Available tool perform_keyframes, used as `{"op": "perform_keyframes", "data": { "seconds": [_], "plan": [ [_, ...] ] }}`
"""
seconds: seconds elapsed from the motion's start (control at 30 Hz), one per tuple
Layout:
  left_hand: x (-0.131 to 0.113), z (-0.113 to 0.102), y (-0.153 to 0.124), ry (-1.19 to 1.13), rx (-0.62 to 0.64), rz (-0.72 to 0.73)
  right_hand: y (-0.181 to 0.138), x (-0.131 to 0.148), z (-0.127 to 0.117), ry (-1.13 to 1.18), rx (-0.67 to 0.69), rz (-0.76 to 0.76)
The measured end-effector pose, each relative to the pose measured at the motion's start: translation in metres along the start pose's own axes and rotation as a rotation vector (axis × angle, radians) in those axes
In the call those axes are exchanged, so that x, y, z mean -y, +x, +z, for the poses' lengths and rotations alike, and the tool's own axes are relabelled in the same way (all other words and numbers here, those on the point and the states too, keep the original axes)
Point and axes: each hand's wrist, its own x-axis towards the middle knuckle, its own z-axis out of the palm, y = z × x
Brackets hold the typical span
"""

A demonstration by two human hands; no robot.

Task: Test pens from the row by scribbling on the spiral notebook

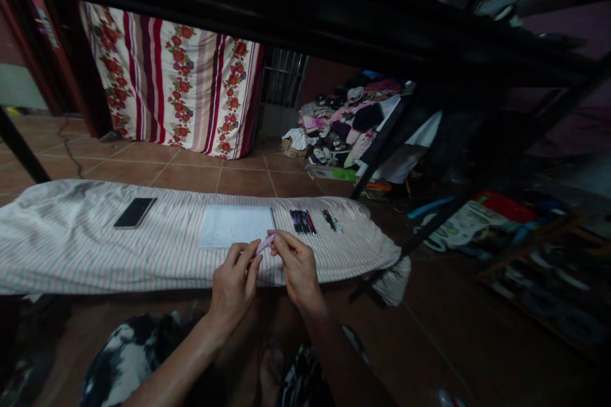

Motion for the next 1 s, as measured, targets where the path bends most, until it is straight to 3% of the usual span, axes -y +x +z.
{"op": "perform_keyframes", "data": {
  "seconds": [0.1, 0.17, 0.37, 0.6, 0.83, 1.0],
  "plan": [
    [-0.012, -0.011, -0.008, -0.101, 0.141, -0.053, -0.016, 0.005, -0.006, -0.025, 0.07, -0.007],
    [-0.016, -0.018, -0.015, -0.037, 0.153, -0.033, -0.024, 0.007, -0.008, -0.091, 0.107, 0.003],
    [-0.023, -0.04, -0.029, 0.435, 0.023, 0.108, -0.039, 0.022, -0.01, -0.401, 0.197, -0.086],
    [-0.037, -0.053, -0.036, 0.516, -0.038, 0.255, -0.052, 0.042, -0.009, -0.453, 0.325, -0.076],
    [-0.046, -0.047, -0.046, 0.491, -0.01, 0.239, -0.065, 0.036, -0.013, -0.511, 0.21, -0.066],
    [-0.053, -0.043, -0.048, 0.36, 0.05, 0.159, -0.071, 0.037, -0.016, -0.589, 0.108, -0.155]
  ]
}}
